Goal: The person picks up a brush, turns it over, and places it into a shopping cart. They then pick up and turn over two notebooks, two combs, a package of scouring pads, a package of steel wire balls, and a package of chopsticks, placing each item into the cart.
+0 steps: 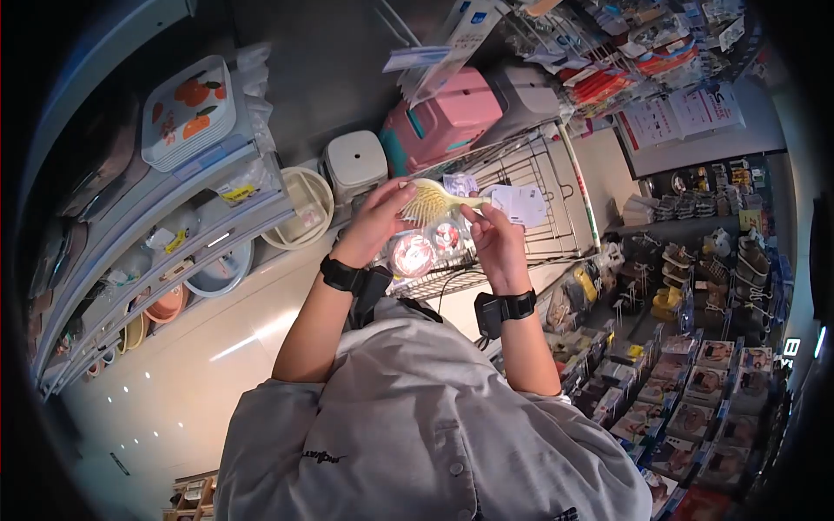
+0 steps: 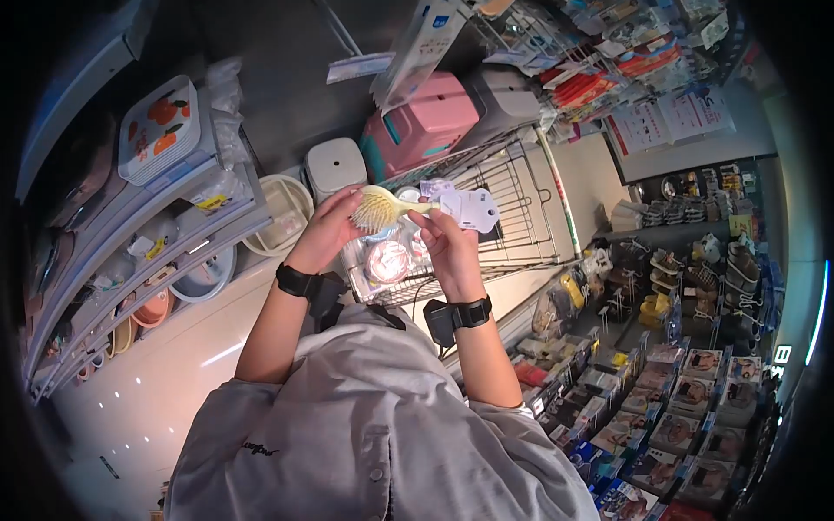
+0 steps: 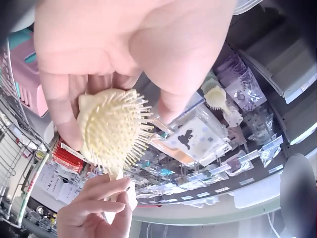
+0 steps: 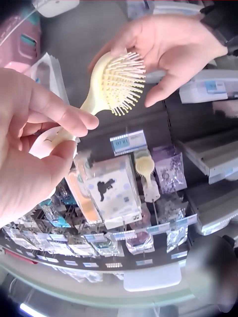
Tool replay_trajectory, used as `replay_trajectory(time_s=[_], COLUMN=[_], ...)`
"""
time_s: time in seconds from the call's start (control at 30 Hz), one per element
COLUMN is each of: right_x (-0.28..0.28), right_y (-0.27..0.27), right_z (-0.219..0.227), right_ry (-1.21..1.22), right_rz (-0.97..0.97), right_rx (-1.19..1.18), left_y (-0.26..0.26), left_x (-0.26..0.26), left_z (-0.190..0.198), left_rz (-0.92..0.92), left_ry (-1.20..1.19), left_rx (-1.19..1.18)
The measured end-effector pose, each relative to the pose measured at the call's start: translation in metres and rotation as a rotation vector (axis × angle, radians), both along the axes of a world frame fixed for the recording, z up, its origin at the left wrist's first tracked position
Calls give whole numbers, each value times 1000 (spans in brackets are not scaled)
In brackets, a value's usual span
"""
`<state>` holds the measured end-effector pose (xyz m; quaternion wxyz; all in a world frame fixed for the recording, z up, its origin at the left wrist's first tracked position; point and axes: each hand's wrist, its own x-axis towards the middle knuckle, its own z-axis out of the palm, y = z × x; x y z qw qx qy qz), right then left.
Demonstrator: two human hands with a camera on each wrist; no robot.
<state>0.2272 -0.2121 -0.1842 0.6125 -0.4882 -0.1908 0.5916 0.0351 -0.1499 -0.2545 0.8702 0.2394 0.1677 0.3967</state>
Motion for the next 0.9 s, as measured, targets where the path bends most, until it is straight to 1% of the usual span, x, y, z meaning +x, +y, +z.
replay_trajectory(time_s=[0.03, 0.07, 0.13, 0.2, 0.27, 0.33, 0.37, 0.4, 0.43, 0.47, 0.53, 0.57, 0.6, 0.67, 0.7, 0.73, 0.77, 0.8, 0.83, 0.87, 0.9], right_x=[2, 5, 12, 22, 31, 45, 58, 62, 67, 69, 65, 61, 62, 67, 61, 63, 65, 66, 68, 73, 81], right_y=[-6, -11, -15, -13, -12, -14, -14, -11, -10, -10, -6, -5, -4, 2, 4, 5, 3, 2, 2, 1, -2], right_z=[-12, -20, -25, -24, -13, -12, -18, -19, -19, -19, -18, -16, -21, -33, -25, -28, -41, -52, -55, -54, -51], right_ry=[-31, -28, 170, 312, 389, 380, 334, 288, 199, 136, -3, -28, -12, 19, 60, 182, 200, 219, 71, 87, 98], right_rz=[68, 55, 159, 228, 233, 227, 377, 528, 590, 653, 779, 814, 816, 1054, 1083, 1126, 1090, 1052, 1019, 1017, 1062], right_rx=[-38, -65, -25, 44, -16, -22, -13, 1, -78, -66, -81, -118, -105, -130, -114, -58, -16, 25, 111, 133, 84], left_y=[1, 3, 7, 12, 15, 16, 17, 19, 20, 22, 20, 17, 16, 14, 11, 7, 0, -2, -4, -4, -9], left_x=[-2, -6, -14, -22, -27, -28, -28, -28, -27, -26, -21, -19, -13, -1, 7, 16, 34, 44, 57, 70, 89], left_z=[-5, -8, -10, -12, -5, 1, 4, 6, 9, 14, 23, 25, 27, 30, 32, 35, 39, 34, 25, 19, 30], left_rz=[26, 48, 31, 22, -12, -52, -64, -58, -53, -66, -73, -81, -56, -35, 50, 136, 338, 335, 483, 623, 712], left_ry=[131, 262, 248, 327, 319, 344, 347, 376, 404, 411, 461, 479, 491, 530, 536, 542, 629, 653, 456, 252, 254], left_rx=[28, 61, 42, 154, 192, 265, 266, 423, 582, 588, 698, 698, 707, 727, 646, 565, 593, 605, 549, 493, 357])
